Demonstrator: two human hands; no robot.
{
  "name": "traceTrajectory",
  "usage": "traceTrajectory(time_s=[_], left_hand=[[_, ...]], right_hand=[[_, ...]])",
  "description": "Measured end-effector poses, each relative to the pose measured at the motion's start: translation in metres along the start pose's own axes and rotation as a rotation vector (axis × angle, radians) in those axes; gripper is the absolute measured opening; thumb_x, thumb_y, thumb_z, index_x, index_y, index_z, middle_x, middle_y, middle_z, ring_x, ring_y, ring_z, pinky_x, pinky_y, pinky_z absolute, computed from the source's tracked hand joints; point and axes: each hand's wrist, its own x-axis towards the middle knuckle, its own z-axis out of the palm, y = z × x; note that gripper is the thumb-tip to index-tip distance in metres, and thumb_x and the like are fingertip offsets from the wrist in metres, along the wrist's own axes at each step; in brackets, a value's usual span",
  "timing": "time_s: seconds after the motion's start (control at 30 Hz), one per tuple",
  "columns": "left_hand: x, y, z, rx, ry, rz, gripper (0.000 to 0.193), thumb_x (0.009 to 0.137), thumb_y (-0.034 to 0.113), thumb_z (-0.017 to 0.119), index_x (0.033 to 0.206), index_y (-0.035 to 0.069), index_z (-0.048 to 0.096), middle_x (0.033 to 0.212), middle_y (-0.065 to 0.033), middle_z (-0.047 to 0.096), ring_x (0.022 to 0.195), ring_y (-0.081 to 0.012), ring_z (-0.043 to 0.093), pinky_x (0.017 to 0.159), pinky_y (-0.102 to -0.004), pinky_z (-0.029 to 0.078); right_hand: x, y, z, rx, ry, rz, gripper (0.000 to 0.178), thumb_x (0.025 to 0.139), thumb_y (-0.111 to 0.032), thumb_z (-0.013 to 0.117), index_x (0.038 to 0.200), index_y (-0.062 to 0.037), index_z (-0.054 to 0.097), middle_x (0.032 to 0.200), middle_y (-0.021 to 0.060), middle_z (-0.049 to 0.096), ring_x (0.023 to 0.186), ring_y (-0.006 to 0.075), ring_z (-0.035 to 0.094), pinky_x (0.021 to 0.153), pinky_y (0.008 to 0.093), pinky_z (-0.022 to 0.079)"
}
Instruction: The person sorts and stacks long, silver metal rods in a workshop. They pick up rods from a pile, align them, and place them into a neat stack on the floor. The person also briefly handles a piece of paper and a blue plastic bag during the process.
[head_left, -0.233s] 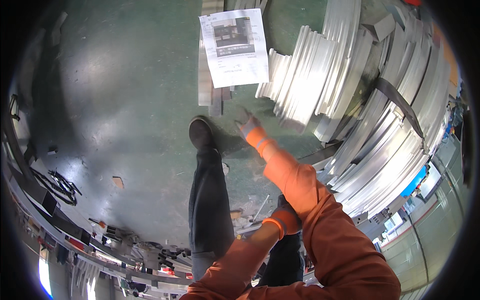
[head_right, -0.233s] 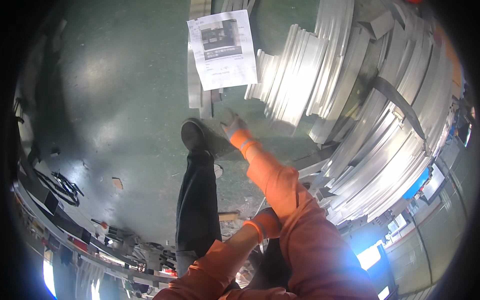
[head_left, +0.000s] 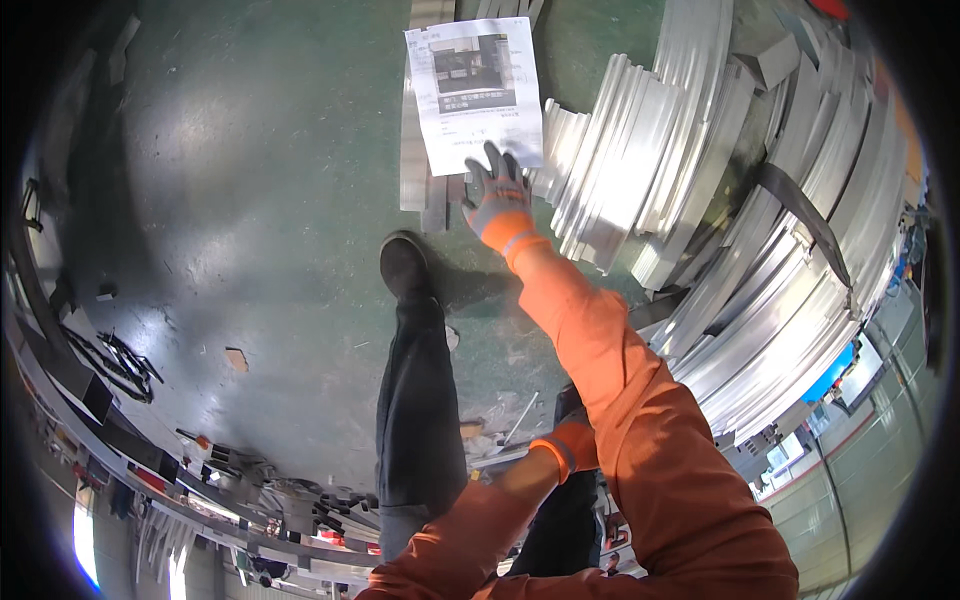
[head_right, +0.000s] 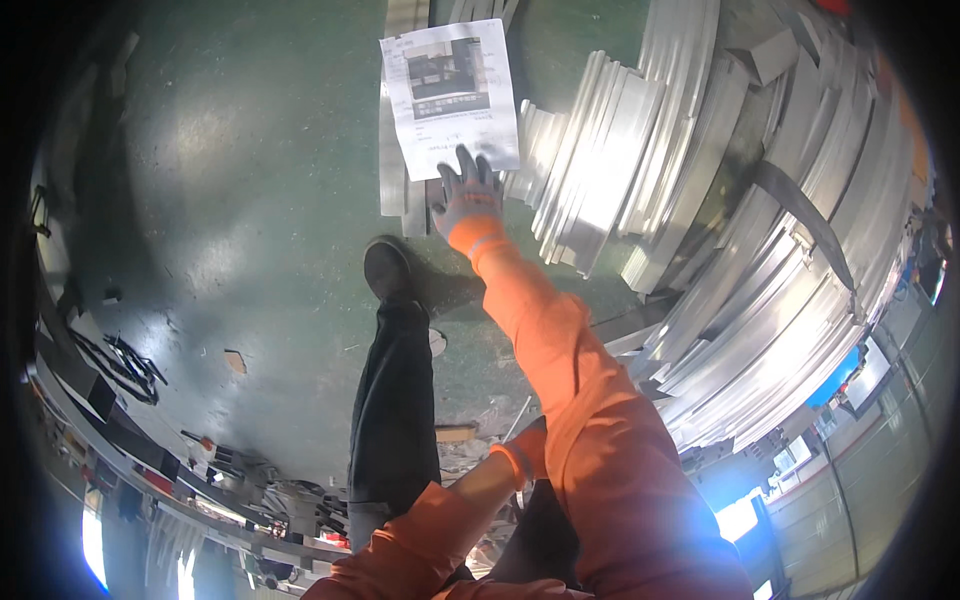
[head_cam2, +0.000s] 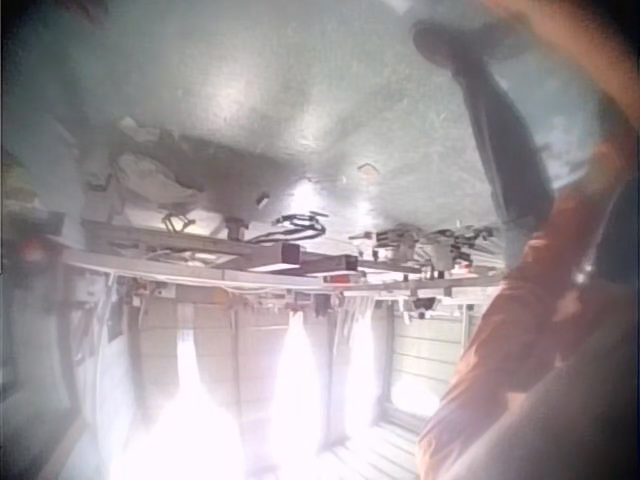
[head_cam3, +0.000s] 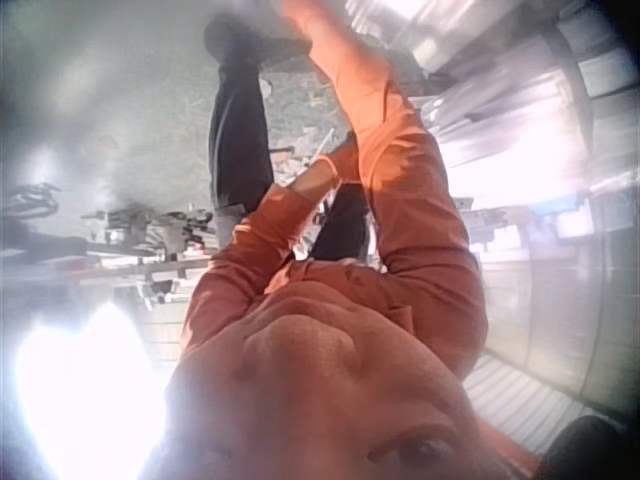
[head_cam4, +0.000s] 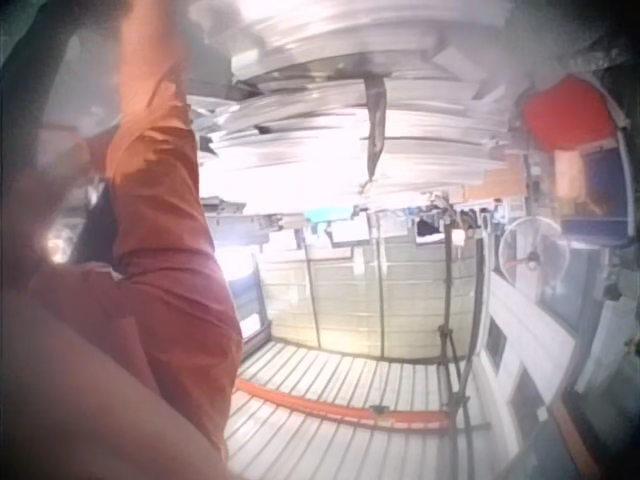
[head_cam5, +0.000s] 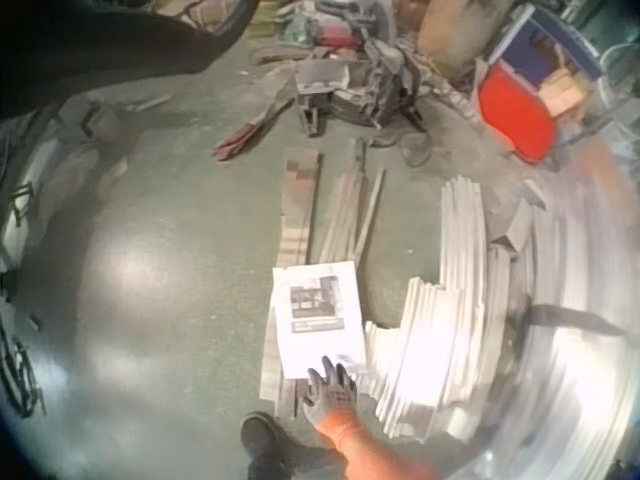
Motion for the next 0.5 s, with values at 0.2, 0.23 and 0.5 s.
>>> traceTrajectory(time_s=[0.2,0.23,0.5], left_hand=[[-0.005,0.061,0.000,-0.164,0.104,-0.245,0.048,0.105,0.033,0.042,0.148,0.012,0.040,0.151,-0.0047,0.041,0.137,-0.0194,0.039,0.115,-0.0360,0.031],[-0.004,0.070,-0.001,-0.163,0.130,-0.326,0.048,0.105,0.033,0.044,0.148,0.012,0.040,0.151,-0.0045,0.042,0.137,-0.0191,0.039,0.115,-0.0358,0.031],[-0.011,0.013,0.002,-0.274,0.183,-0.225,0.045,0.104,0.031,0.045,0.145,0.013,0.043,0.146,-0.0059,0.046,0.133,-0.0188,0.043,0.112,-0.0351,0.035]], right_hand=[[0.062,-0.004,-0.004,-0.242,-0.125,0.096,0.075,0.086,-0.044,0.060,0.153,-0.0226,0.032,0.163,0.0054,0.013,0.149,0.0338,0.010,0.116,0.0603,0.017],[0.070,-0.004,-0.005,-0.256,-0.240,0.142,0.080,0.088,-0.049,0.056,0.156,-0.0244,0.021,0.164,0.0041,0.007,0.150,0.0328,0.005,0.117,0.0597,0.014],[0.083,-0.022,-0.017,-0.127,-0.203,0.267,0.081,0.087,-0.049,0.058,0.155,-0.0240,0.022,0.164,0.0040,0.009,0.150,0.0312,0.010,0.116,0.0584,0.017]])
